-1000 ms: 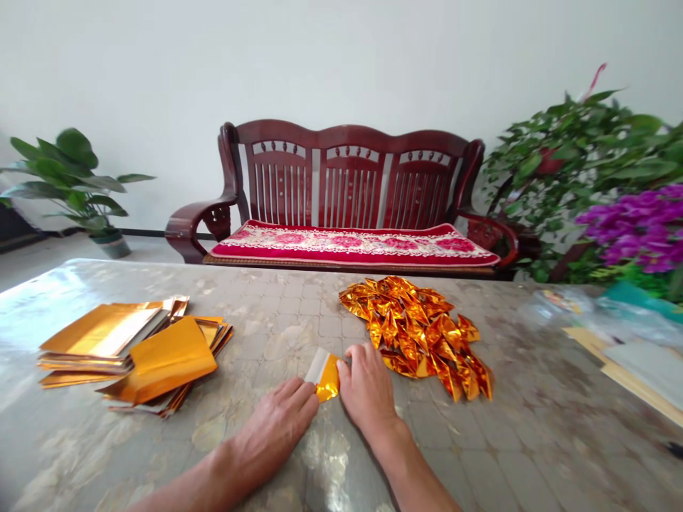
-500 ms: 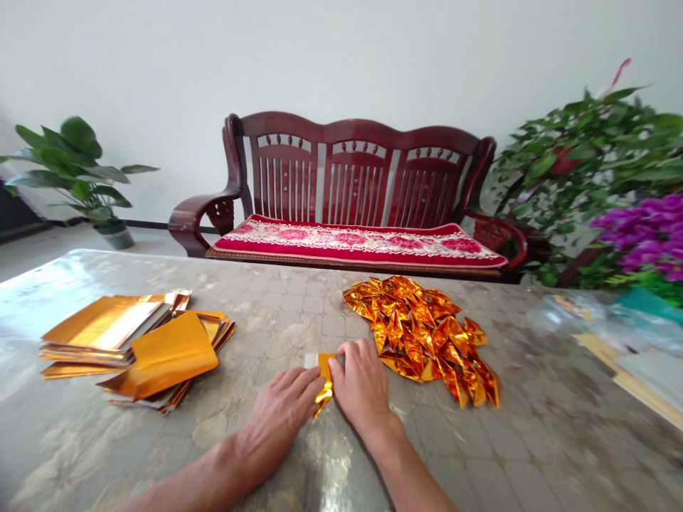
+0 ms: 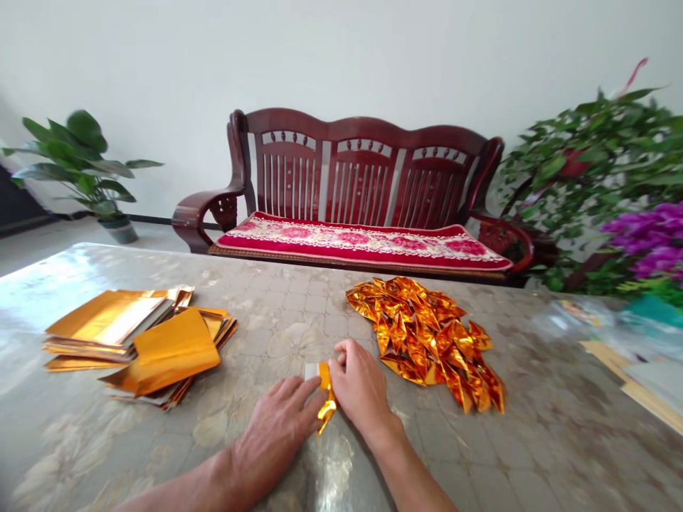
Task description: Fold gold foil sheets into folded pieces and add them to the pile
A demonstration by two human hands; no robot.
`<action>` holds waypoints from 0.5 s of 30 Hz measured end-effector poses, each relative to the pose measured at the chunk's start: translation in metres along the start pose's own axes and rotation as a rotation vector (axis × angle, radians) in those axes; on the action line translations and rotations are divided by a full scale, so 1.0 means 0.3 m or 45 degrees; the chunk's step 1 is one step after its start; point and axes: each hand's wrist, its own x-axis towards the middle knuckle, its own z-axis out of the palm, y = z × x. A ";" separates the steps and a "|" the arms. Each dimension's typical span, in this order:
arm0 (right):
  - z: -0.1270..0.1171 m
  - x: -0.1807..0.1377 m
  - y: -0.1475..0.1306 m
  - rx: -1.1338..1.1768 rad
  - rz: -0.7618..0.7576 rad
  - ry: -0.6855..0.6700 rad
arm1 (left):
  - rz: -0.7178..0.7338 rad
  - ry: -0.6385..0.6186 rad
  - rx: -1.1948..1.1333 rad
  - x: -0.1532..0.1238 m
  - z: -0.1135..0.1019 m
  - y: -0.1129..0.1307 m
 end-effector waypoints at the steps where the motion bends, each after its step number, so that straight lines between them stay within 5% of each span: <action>1: -0.002 0.002 0.003 0.006 -0.001 -0.014 | -0.006 0.007 -0.004 -0.002 0.001 0.002; 15: -0.019 0.006 -0.001 -0.077 -0.047 -0.108 | 0.024 0.007 -0.056 -0.007 -0.010 0.010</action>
